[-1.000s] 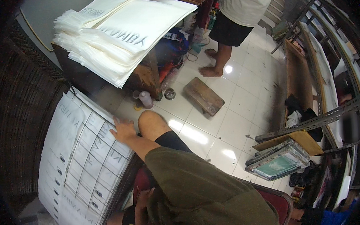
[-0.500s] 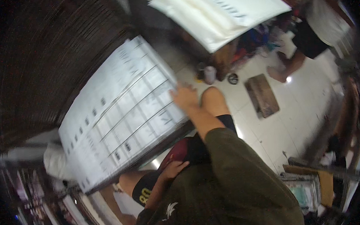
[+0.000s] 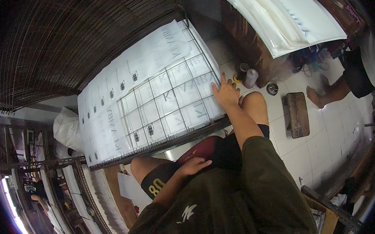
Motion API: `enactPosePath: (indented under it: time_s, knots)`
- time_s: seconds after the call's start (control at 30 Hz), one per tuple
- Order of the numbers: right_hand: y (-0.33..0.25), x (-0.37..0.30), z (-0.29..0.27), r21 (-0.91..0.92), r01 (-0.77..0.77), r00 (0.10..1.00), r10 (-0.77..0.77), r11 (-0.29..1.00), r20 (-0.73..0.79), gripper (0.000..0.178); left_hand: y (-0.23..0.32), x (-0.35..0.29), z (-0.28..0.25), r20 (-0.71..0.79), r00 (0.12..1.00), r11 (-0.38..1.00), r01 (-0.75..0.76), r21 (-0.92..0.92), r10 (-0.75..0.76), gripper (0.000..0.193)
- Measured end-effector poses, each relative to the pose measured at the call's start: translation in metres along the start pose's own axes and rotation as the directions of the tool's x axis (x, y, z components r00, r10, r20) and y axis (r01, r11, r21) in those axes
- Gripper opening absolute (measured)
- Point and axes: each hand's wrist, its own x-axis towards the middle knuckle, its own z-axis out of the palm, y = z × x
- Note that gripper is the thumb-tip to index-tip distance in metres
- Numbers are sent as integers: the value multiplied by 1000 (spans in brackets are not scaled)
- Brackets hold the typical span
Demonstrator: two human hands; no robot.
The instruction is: The person sits on the floor and repeatedly picks up white papers from a nearby table, placing them onto a large stack on a wire rack. The person handles the papers one by one, aligning them before adding them to the pile.
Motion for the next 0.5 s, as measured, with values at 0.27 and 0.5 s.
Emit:
enactPosePath:
  time_s: [0.27,0.5]
  knots:
    - [-4,3,-1,-8,-26,994,27,1000,104,71,-23,7,7,-41,996,994,-76,73,79,65]
    - [-3,3,1,-14,-1,998,2,1000,56,72,-15,2,5,-42,999,999,0,50,2,70]
